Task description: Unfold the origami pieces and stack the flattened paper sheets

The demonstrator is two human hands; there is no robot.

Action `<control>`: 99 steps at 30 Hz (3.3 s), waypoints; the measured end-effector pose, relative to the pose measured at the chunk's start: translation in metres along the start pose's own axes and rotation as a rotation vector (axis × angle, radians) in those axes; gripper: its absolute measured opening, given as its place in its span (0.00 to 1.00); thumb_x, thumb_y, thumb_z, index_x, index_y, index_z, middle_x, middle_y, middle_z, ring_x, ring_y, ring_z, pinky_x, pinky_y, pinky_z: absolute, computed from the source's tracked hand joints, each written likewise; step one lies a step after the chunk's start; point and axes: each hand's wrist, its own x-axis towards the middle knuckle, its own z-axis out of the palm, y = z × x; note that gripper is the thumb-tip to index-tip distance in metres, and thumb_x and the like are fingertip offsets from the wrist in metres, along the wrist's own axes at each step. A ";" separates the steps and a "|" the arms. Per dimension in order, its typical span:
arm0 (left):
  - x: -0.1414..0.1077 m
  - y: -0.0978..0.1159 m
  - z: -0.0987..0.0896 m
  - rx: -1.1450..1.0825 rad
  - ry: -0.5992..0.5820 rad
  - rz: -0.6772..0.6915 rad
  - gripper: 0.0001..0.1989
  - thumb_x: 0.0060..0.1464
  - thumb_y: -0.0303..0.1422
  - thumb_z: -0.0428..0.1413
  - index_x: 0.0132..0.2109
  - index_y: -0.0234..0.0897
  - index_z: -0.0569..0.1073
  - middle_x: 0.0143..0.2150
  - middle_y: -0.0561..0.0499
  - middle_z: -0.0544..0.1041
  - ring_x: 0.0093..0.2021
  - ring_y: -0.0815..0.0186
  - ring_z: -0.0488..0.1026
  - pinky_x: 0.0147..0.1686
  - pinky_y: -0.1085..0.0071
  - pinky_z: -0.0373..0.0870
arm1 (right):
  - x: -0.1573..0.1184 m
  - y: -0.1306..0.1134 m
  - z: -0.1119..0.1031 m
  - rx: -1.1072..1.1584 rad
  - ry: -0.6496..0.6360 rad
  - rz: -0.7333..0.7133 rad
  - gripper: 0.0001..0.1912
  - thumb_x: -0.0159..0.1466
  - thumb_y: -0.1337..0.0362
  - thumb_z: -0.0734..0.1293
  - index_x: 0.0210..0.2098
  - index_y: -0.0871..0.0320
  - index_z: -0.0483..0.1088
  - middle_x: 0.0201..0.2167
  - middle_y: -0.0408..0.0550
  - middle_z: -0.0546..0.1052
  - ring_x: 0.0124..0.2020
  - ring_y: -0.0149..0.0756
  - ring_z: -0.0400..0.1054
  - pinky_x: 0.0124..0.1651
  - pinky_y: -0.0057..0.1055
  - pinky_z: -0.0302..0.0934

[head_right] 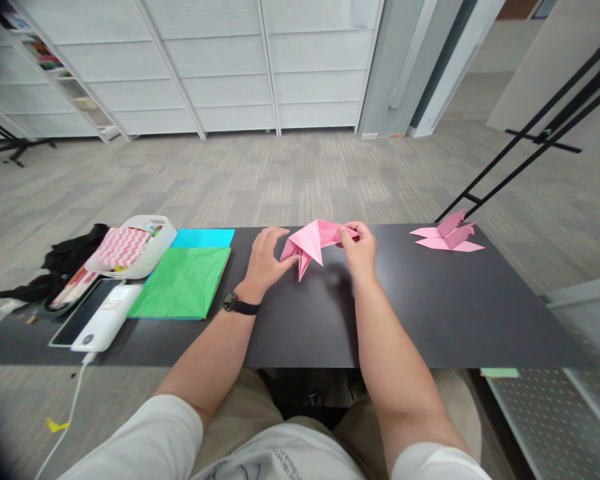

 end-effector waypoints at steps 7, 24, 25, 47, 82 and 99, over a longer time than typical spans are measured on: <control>-0.002 0.006 0.006 0.001 0.043 -0.031 0.17 0.51 0.26 0.67 0.48 0.43 0.78 0.55 0.43 0.77 0.58 0.48 0.72 0.63 0.52 0.65 | -0.010 -0.005 0.007 -0.167 -0.082 -0.092 0.12 0.60 0.52 0.74 0.36 0.53 0.76 0.30 0.42 0.78 0.29 0.37 0.72 0.37 0.35 0.70; 0.011 -0.041 0.001 -0.627 0.259 -0.471 0.13 0.60 0.42 0.64 0.46 0.39 0.77 0.41 0.49 0.82 0.43 0.61 0.80 0.47 0.67 0.74 | -0.003 -0.010 0.000 0.075 -0.287 0.003 0.20 0.56 0.48 0.78 0.44 0.50 0.78 0.33 0.41 0.78 0.33 0.36 0.71 0.40 0.35 0.68; 0.011 -0.043 0.001 -0.663 0.234 -0.507 0.15 0.58 0.42 0.66 0.48 0.39 0.77 0.40 0.48 0.82 0.41 0.61 0.80 0.46 0.67 0.75 | -0.002 -0.008 -0.001 0.116 -0.279 0.038 0.20 0.56 0.47 0.78 0.41 0.51 0.77 0.33 0.42 0.79 0.33 0.37 0.71 0.40 0.35 0.68; 0.004 -0.038 0.004 -0.672 -0.122 -0.721 0.25 0.46 0.46 0.73 0.45 0.32 0.82 0.45 0.42 0.85 0.43 0.56 0.81 0.44 0.63 0.76 | 0.009 -0.003 -0.010 0.283 -0.201 0.335 0.26 0.52 0.46 0.81 0.45 0.46 0.73 0.42 0.41 0.80 0.41 0.38 0.76 0.42 0.36 0.75; 0.010 -0.022 -0.009 -0.718 -0.266 -0.890 0.26 0.56 0.53 0.67 0.50 0.39 0.73 0.49 0.41 0.81 0.39 0.59 0.82 0.38 0.63 0.81 | 0.010 0.009 -0.001 0.106 -0.032 0.185 0.17 0.49 0.59 0.72 0.39 0.52 0.72 0.31 0.39 0.77 0.29 0.33 0.68 0.31 0.29 0.60; 0.000 -0.014 0.032 -0.735 -0.168 -0.779 0.13 0.58 0.40 0.67 0.45 0.38 0.78 0.50 0.43 0.81 0.47 0.61 0.78 0.40 0.70 0.76 | 0.002 -0.004 0.007 0.246 -0.033 0.254 0.17 0.49 0.58 0.73 0.38 0.49 0.72 0.33 0.42 0.80 0.34 0.39 0.73 0.35 0.34 0.68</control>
